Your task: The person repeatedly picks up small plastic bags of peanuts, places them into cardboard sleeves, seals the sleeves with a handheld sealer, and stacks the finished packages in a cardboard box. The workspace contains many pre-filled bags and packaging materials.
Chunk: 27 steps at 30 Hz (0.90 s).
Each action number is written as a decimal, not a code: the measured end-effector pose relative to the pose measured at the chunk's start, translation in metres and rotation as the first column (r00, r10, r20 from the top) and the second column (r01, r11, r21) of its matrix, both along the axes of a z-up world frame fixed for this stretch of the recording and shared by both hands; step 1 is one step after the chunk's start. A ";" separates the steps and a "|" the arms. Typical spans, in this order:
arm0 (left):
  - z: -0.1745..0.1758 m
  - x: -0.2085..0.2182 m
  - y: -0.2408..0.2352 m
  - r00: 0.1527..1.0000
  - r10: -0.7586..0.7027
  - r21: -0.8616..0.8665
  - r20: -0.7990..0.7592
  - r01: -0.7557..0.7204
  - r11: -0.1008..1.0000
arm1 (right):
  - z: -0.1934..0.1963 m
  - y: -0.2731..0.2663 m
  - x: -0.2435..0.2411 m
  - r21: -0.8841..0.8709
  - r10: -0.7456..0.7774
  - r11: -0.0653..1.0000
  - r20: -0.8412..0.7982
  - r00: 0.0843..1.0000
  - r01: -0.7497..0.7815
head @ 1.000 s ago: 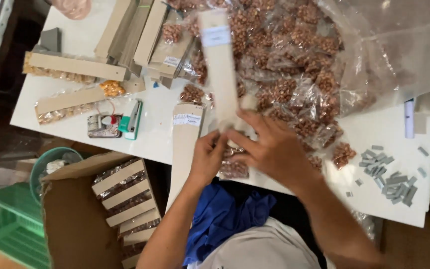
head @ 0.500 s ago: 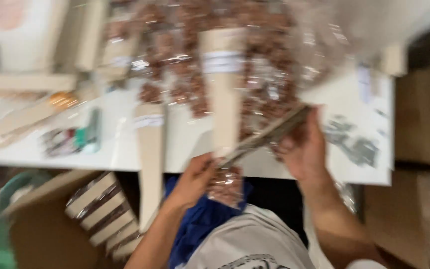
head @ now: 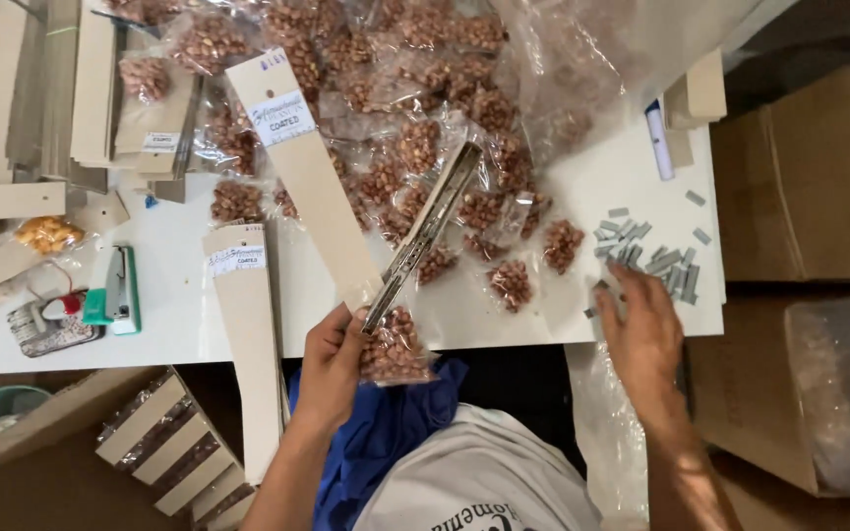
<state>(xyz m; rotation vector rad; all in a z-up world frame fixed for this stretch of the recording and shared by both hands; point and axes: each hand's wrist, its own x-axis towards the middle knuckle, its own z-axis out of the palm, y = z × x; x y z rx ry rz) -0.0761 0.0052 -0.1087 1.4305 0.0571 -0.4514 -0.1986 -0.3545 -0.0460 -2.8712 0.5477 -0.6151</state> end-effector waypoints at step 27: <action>0.062 0.007 -0.028 0.974 0.225 -0.137 0.013 -0.221 0.966 | 0.068 0.175 0.122 0.169 0.455 0.698 0.647 0.612 -0.696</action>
